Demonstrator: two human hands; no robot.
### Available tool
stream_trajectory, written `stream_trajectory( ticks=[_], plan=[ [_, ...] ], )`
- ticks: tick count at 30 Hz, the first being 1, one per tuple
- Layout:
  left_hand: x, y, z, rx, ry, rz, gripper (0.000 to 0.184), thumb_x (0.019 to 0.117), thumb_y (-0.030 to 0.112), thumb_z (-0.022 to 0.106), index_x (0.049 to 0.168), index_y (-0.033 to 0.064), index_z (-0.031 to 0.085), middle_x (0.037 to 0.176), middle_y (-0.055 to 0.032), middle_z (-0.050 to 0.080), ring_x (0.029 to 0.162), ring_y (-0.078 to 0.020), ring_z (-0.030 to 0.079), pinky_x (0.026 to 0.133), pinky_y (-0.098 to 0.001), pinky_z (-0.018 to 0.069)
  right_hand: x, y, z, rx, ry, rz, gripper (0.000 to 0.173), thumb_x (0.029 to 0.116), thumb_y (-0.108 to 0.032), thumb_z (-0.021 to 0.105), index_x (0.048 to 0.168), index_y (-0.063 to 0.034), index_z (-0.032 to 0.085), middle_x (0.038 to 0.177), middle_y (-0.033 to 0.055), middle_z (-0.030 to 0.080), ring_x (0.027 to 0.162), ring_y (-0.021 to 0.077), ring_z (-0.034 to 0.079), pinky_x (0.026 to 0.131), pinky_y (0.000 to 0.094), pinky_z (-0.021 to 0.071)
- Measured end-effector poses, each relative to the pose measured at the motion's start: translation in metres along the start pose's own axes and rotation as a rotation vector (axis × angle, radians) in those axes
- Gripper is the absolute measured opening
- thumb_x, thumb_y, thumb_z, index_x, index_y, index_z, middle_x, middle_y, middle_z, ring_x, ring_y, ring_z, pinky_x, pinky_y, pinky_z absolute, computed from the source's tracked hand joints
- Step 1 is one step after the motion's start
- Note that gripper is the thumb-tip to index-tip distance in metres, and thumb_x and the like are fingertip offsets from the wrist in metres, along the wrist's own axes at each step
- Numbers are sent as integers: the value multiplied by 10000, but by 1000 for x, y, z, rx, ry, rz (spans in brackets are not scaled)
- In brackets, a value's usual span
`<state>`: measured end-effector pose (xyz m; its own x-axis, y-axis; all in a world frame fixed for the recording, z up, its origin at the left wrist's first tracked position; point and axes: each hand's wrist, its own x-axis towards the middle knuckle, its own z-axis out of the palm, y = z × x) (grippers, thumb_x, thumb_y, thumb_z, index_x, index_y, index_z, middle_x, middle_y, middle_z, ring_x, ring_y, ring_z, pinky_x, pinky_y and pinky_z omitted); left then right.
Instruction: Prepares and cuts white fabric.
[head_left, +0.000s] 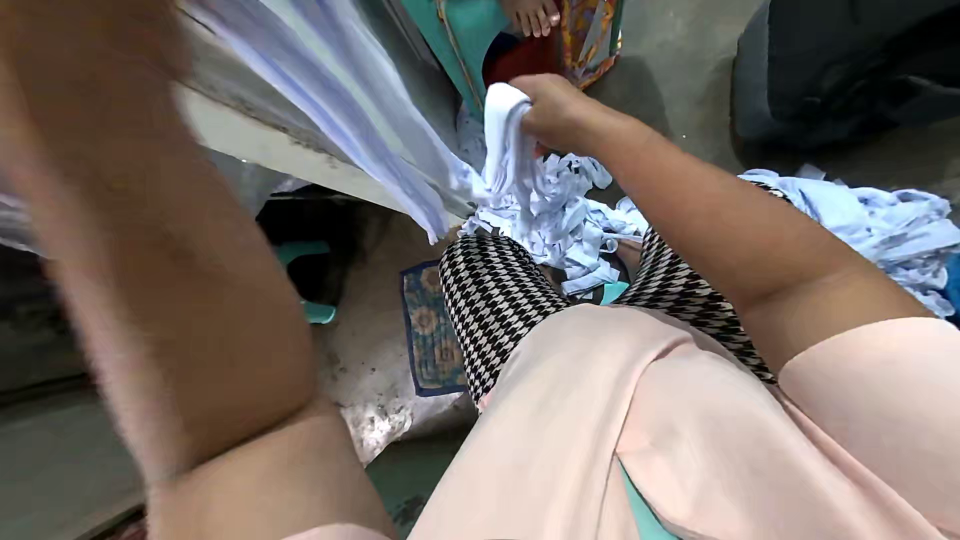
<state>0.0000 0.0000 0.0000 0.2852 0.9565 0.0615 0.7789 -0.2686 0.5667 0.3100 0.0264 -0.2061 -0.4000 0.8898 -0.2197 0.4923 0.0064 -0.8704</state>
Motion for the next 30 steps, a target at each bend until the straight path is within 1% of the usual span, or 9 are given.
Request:
stream_trajectory(
  ticks=[1,4,7,13,18,20,23,27,30],
  plan=[
    [5,25,53,136,64,-110,191,982,188,633,1037,5,629,883,-28,618,768,-21,601,692,-234,526,1,-11,-1,1,18,-39,325,978,-50,570,1300,-41,605,1211,201,648,974,305,693,809,513,586],
    [29,29,152,62,-168,-94,795,782,300,869,1445,62,502,1304,-175,611,1164,-251,611,989,-474,507,4,-39,-4,65,29,-159,335,969,-30,576,1302,-46,599,1220,163,646,1014,234,693,862,432,599],
    [40,-12,199,4,-131,8,614,820,358,832,1284,17,618,1219,-141,676,1176,-206,637,1053,-458,494,7,-50,-9,81,47,-309,326,908,-32,652,1233,-23,620,1154,131,657,1042,180,657,929,367,549],
    [77,-51,180,180,54,-168,519,1000,399,610,1307,-19,611,1273,-218,649,1230,-275,616,1091,-479,450,-11,10,-38,204,36,-312,377,964,-171,658,1299,-24,566,1264,117,618,1086,146,649,930,326,560],
    [106,-103,158,330,310,-296,639,977,466,603,1344,-56,575,1293,-237,638,1244,-288,607,1099,-446,432,-31,96,-57,401,237,-8,269,1024,-196,579,1237,-30,592,1151,99,641,986,169,673,849,378,597],
    [112,-115,175,317,307,-313,741,901,430,709,1414,-62,500,1370,-256,583,1298,-300,568,1126,-435,417,-32,121,-61,440,303,99,270,1037,-200,555,1248,-34,577,1162,99,642,971,163,672,838,360,588],
    [114,-106,232,207,173,-324,1020,802,257,830,1570,-75,246,1561,-379,279,1453,-501,303,1192,-583,279,-25,140,-67,465,336,178,281,1041,-206,558,1262,-33,565,1168,99,628,990,157,665,845,345,579],
    [120,-101,373,36,-233,-332,574,918,211,732,1394,-45,540,1371,-299,561,1270,-447,549,1066,-594,448,-23,144,-82,516,367,134,264,1035,-212,552,1250,-62,580,1166,66,634,1028,152,671,868,349,595],
    [112,-123,489,-53,-639,-465,435,953,224,691,1297,-35,625,1204,-271,666,1151,-432,634,1012,-622,480,-28,148,-89,576,408,103,238,1039,-217,519,1223,-80,583,1153,46,648,1011,144,678,862,342,598]
  ],
)
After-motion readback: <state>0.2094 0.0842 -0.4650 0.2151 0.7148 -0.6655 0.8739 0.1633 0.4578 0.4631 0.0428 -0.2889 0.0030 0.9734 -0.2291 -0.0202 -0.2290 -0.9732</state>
